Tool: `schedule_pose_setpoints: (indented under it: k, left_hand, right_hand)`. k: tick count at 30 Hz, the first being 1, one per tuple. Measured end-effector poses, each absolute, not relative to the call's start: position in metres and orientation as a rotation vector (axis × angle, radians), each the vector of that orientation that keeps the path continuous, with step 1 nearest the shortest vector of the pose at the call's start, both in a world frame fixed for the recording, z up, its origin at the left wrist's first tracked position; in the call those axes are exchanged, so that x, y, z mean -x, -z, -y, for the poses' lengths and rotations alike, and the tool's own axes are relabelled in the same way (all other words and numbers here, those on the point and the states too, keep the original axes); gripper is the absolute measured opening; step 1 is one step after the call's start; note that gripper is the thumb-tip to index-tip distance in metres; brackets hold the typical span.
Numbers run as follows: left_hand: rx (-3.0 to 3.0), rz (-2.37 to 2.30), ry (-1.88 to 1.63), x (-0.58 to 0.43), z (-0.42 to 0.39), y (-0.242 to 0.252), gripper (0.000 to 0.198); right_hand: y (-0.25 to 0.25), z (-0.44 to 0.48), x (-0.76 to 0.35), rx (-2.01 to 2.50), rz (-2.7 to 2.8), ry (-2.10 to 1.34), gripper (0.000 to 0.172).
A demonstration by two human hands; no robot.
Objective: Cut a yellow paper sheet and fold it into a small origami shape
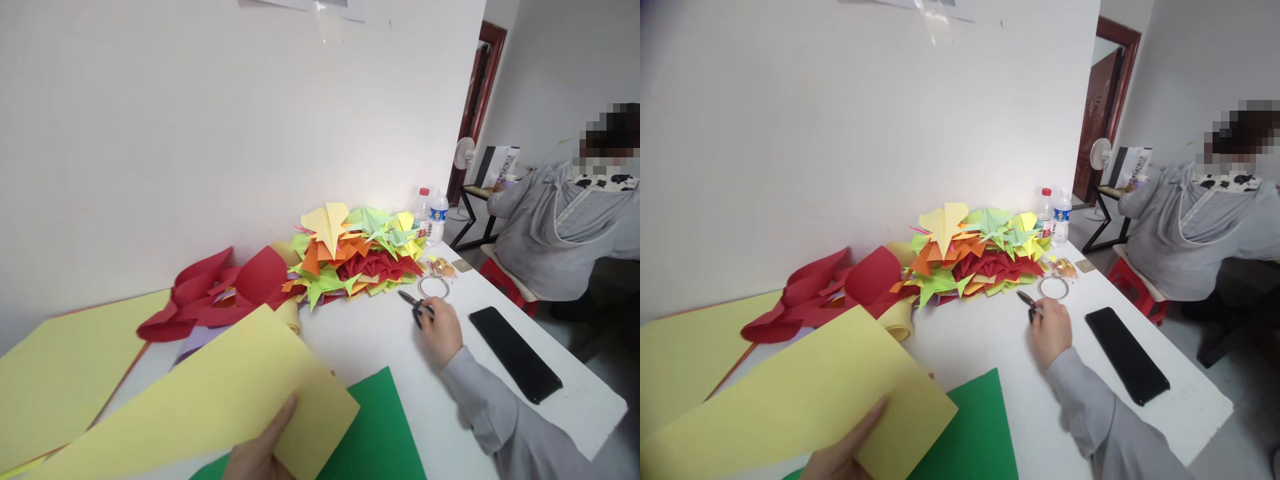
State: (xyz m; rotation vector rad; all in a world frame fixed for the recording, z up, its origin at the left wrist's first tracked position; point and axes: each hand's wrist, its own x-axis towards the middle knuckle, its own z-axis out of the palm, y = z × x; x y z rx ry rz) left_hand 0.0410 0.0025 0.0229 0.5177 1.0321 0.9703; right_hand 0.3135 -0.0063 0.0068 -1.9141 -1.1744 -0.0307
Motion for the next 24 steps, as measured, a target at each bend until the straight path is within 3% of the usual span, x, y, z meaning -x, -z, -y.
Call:
schedule_pose_setpoints:
  k: [4,13,15,19,24]
  left_hand:
    - [-0.541,-1.087,-1.036,-0.035,-0.010,-0.037,0.056]
    - [-0.394,-1.033,-0.987,-0.039,-0.005,-0.044,0.049]
    - [-0.382,-1.011,-0.993,-0.039,-0.005,-0.043,0.049]
    - [-0.369,-0.999,-1.045,-0.037,-0.007,-0.039,0.048]
    - [-0.391,-1.077,-1.117,-0.037,-0.009,-0.039,0.042]
  right_hand:
    - [0.002,0.003,-0.336,2.218,1.321,0.220,0.037]
    - [-0.009,0.007,-0.319,2.200,1.284,-0.097,0.039]
    - [-0.016,0.011,-0.309,1.997,1.207,-0.331,0.041]
    - [-0.028,0.023,-0.291,1.386,0.773,-1.319,0.046]
    - [-0.031,0.038,-0.273,0.876,0.592,-1.770,0.042]
